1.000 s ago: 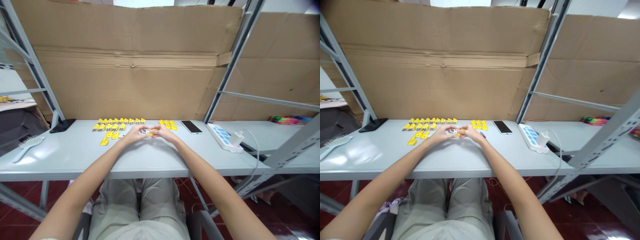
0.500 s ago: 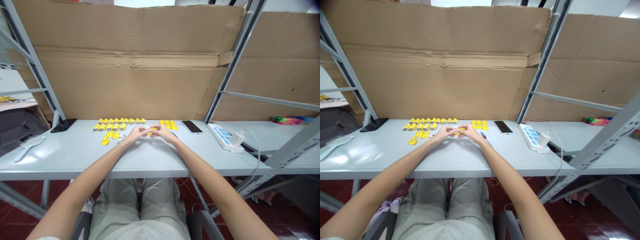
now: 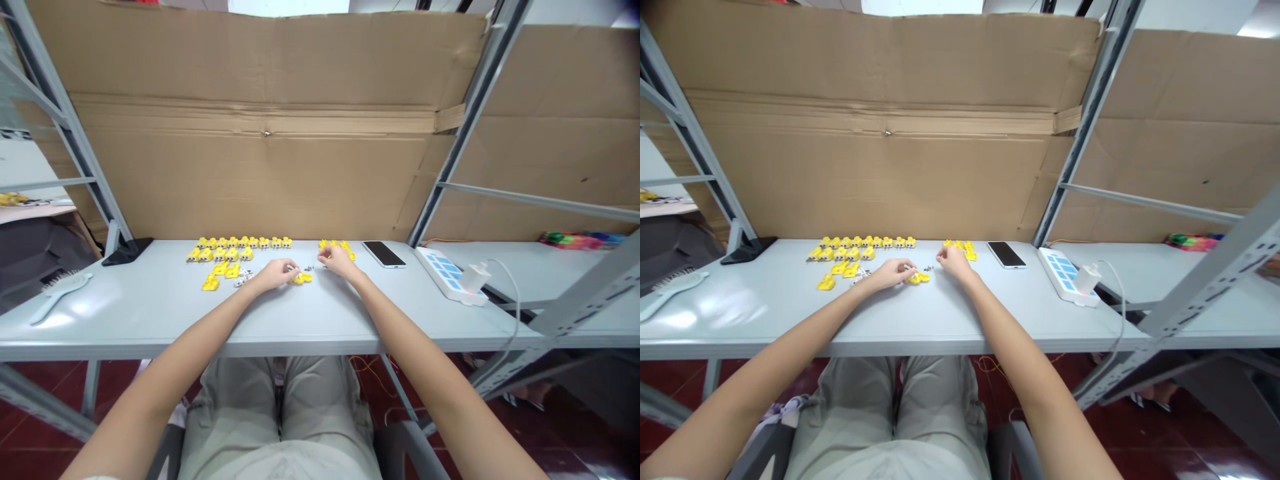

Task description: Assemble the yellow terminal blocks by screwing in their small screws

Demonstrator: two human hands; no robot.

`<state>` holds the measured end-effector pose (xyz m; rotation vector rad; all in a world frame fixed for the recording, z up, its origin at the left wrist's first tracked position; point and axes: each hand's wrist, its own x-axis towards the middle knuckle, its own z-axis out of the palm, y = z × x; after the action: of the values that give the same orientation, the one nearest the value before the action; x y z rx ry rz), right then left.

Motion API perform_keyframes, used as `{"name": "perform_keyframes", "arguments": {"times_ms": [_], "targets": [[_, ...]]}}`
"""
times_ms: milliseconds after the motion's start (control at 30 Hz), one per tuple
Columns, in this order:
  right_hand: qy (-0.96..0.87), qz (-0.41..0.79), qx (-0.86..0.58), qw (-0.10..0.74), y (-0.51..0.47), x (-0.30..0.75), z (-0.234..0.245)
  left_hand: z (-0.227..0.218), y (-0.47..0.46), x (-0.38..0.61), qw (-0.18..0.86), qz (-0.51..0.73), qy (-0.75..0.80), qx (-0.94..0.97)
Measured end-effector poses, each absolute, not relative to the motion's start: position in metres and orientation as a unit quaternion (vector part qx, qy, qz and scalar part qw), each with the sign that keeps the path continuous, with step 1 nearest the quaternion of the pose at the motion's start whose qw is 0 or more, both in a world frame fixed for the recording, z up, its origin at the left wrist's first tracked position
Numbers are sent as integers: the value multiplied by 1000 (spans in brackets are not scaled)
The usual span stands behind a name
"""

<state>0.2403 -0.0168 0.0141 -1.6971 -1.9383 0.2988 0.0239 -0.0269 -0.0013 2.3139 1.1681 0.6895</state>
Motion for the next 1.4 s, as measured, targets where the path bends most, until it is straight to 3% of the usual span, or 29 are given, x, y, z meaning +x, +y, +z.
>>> {"name": "perform_keyframes", "arguments": {"times_ms": [233,433,700,900,1133,1400], "targets": [[-727,109,-649,197,-14,249,9,4,-30,18,108,164,427,883],[-750,123,-623,185,-12,243,1,-4,-21,17,134,211,364,897],[-736,170,-613,232,-18,239,6,-13,-18,22,174,197,332,906],[-658,411,-511,370,-35,226,18,-17,-15,24,166,218,334,902],[-703,385,-521,294,-37,219,16,-16,-16,25,168,212,341,900],[-727,335,-536,267,-31,220,10,-14,-19,24,166,219,327,904]]}}
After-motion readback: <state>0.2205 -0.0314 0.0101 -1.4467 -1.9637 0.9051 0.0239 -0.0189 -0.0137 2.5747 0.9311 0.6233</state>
